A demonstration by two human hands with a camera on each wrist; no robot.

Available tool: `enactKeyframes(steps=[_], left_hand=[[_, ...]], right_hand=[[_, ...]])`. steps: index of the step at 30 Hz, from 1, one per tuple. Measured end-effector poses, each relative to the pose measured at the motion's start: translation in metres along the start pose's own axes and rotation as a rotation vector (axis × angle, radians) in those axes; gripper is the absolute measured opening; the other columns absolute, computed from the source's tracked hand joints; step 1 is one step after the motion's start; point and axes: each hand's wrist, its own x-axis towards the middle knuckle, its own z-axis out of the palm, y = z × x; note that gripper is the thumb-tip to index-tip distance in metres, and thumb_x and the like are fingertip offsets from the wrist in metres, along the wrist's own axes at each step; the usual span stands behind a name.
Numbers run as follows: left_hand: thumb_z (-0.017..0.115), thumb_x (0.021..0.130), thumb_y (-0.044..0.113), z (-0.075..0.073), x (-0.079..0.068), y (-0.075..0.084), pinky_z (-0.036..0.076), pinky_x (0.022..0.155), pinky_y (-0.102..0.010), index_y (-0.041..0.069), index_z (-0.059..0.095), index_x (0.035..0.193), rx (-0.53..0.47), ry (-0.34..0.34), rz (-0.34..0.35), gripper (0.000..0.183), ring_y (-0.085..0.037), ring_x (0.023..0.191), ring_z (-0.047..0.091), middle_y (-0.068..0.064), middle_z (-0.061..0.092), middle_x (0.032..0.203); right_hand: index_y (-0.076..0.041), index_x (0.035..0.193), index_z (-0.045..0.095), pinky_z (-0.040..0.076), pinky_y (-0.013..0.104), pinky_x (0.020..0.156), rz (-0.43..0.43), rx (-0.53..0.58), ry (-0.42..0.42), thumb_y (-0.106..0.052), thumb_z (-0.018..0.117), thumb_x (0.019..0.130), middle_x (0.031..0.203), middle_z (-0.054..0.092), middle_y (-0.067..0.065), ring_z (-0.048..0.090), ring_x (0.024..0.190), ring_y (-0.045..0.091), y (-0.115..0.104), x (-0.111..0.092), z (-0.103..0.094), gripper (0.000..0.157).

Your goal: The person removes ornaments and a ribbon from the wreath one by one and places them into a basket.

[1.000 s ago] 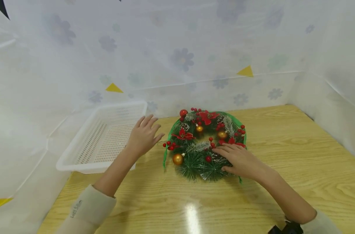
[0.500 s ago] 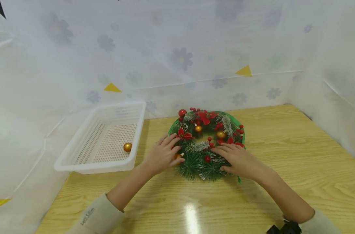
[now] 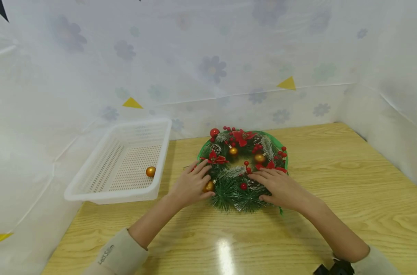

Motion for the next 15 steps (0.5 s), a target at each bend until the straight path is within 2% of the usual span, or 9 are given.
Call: enactKeyframes(steps=[4, 8, 15], left_hand=[[0.047, 0.087, 0.059, 0.001, 0.001, 0.000, 0.021, 0.108, -0.040, 0.012, 0.065, 0.105, -0.021, 0.046, -0.001, 0.053, -0.027, 0.130, 0.031, -0.010, 0.049, 0.130], [0.050, 0.087, 0.056, -0.001, 0.004, 0.001, 0.018, 0.109, -0.040, 0.010, 0.064, 0.106, -0.068, 0.075, -0.016, 0.051, -0.027, 0.129, 0.032, -0.010, 0.051, 0.127], [0.057, 0.086, 0.051, -0.007, 0.013, 0.001, 0.019, 0.108, -0.041, 0.011, 0.063, 0.110, -0.119, 0.113, -0.067, 0.047, -0.026, 0.123, 0.040, -0.004, 0.061, 0.109]], right_hand=[[-0.003, 0.132, 0.048, 0.037, 0.055, 0.092, 0.000, 0.001, 0.005, -0.027, 0.076, 0.076, 0.127, 0.050, 0.018, 0.043, 0.118, 0.037, 0.000, 0.000, 0.000, 0.067], [-0.003, 0.132, 0.047, 0.037, 0.055, 0.092, 0.005, 0.003, -0.004, -0.027, 0.075, 0.076, 0.127, 0.050, 0.018, 0.043, 0.118, 0.038, 0.000, 0.000, 0.000, 0.067], [-0.004, 0.132, 0.047, 0.037, 0.055, 0.092, 0.009, -0.001, -0.002, -0.027, 0.076, 0.076, 0.127, 0.050, 0.018, 0.043, 0.118, 0.037, -0.001, 0.000, 0.002, 0.067]])
